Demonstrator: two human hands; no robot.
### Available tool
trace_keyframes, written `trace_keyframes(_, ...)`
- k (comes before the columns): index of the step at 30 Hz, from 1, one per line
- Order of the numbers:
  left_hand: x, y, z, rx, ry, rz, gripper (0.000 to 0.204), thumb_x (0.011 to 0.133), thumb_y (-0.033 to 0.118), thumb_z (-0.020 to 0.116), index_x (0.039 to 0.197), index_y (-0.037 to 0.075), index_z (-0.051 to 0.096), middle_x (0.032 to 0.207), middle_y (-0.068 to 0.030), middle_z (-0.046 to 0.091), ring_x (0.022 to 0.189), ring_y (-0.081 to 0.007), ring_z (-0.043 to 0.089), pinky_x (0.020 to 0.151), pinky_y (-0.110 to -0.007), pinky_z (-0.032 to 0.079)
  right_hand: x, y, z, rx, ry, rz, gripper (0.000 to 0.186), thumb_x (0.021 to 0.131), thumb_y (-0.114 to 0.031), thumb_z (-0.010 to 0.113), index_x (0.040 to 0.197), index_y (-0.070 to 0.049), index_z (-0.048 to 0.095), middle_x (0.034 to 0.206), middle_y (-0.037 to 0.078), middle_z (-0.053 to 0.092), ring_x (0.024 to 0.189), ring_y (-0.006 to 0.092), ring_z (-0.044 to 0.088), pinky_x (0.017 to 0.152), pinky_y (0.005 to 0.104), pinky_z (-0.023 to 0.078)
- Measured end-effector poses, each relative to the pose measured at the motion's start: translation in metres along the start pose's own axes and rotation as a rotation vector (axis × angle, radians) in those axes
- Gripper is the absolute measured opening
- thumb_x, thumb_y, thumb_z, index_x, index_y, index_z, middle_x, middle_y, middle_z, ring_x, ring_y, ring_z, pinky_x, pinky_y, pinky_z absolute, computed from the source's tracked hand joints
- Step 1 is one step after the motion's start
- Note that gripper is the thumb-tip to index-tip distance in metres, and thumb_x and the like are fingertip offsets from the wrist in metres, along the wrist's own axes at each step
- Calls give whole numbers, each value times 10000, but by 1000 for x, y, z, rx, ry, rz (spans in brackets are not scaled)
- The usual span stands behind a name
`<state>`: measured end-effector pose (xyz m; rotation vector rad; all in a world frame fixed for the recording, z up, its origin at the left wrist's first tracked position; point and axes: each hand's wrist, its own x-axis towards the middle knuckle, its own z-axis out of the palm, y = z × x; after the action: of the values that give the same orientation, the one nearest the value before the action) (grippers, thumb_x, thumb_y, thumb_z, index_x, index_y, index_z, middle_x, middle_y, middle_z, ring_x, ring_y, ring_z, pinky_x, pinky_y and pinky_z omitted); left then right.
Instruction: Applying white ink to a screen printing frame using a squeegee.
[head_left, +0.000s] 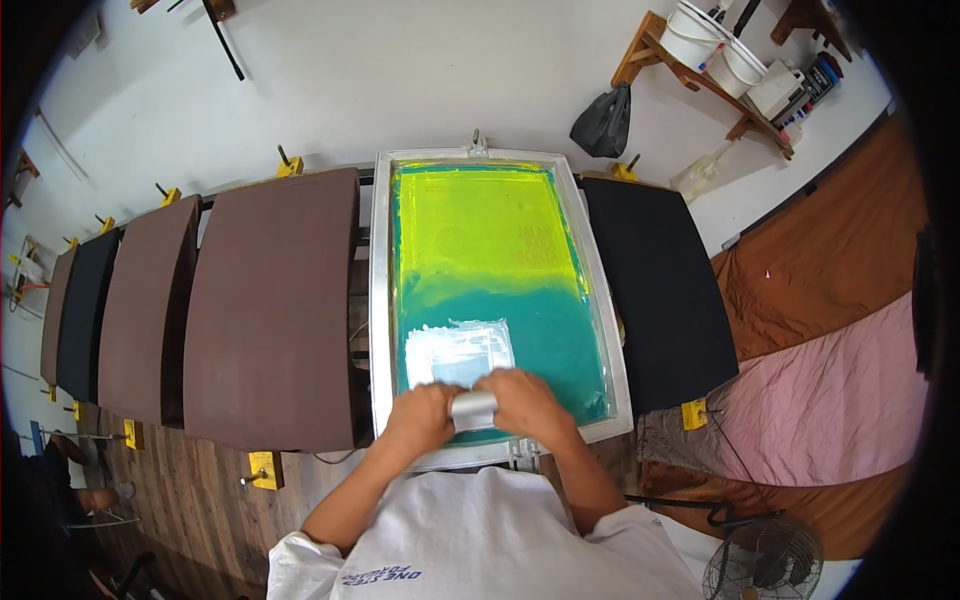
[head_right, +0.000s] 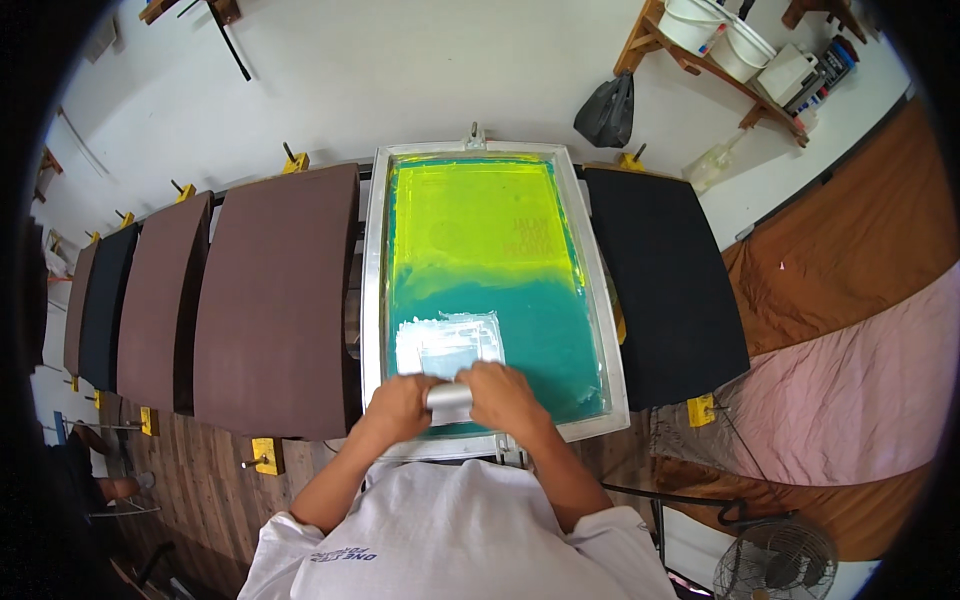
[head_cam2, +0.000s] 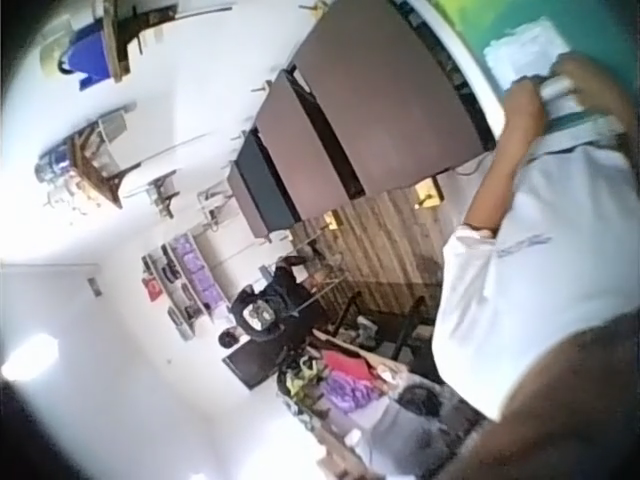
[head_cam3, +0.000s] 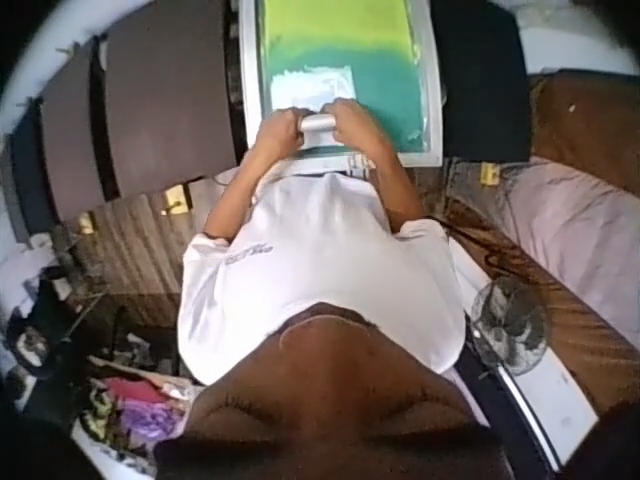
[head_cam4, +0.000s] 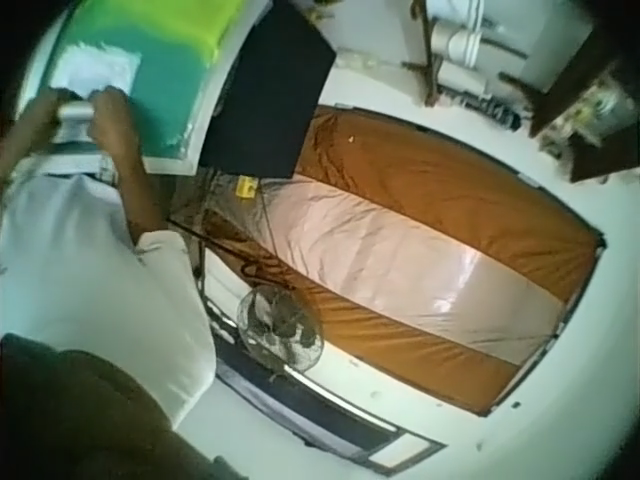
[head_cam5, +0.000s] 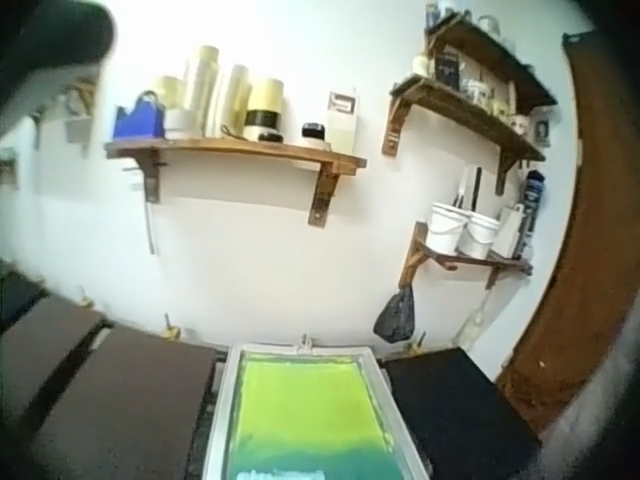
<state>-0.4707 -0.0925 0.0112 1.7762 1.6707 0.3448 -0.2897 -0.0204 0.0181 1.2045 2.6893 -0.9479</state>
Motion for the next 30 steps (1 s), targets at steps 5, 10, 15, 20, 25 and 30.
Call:
trace_keyframes(5,29,-22,9,-19,143,20,447,707,-32,642,1124,120,694,1025,-152,690,882,-357,680,772,-446,564,31,10,7,-51,121,6,324,691,49,601,977,-76,685,970,164,652,935,383,625,808,471,514)
trace_keyframes(10,-21,-18,53,18,251,130,566,661,-48,672,1214,57,605,1215,-155,609,936,-362,669,795,-424,565,-21,5,52,-59,196,-63,454,694,72,598,1131,-51,585,1143,133,532,1074,341,525,860,433,478)
trace_keyframes(15,-60,5,46,18,143,106,574,659,-25,677,1223,48,597,1229,-179,603,959,-361,670,813,-437,563,-59,-13,51,-16,173,-86,432,712,64,594,1127,-55,603,1146,124,538,1081,325,540,824,464,468)
trace_keyframes(20,-33,6,19,-32,119,76,440,685,-35,622,1110,73,657,1013,-176,678,855,-382,674,759,-464,553,-32,-8,28,-18,123,-46,375,730,36,586,1084,-77,644,1037,113,615,1009,328,592,810,471,470)
trace_keyframes(25,21,-17,3,-50,207,13,479,674,-74,629,1117,98,684,1052,-161,689,918,-376,668,799,-445,553,26,5,7,-45,170,-20,406,678,65,618,1057,-69,673,996,143,644,975,362,616,834,465,502)
trace_keyframes(30,34,-27,11,-52,182,40,478,649,-69,651,1095,95,700,947,-175,708,860,-378,679,813,-435,554,39,12,8,5,73,68,436,656,69,627,1061,-75,696,992,166,659,974,370,625,839,450,521)
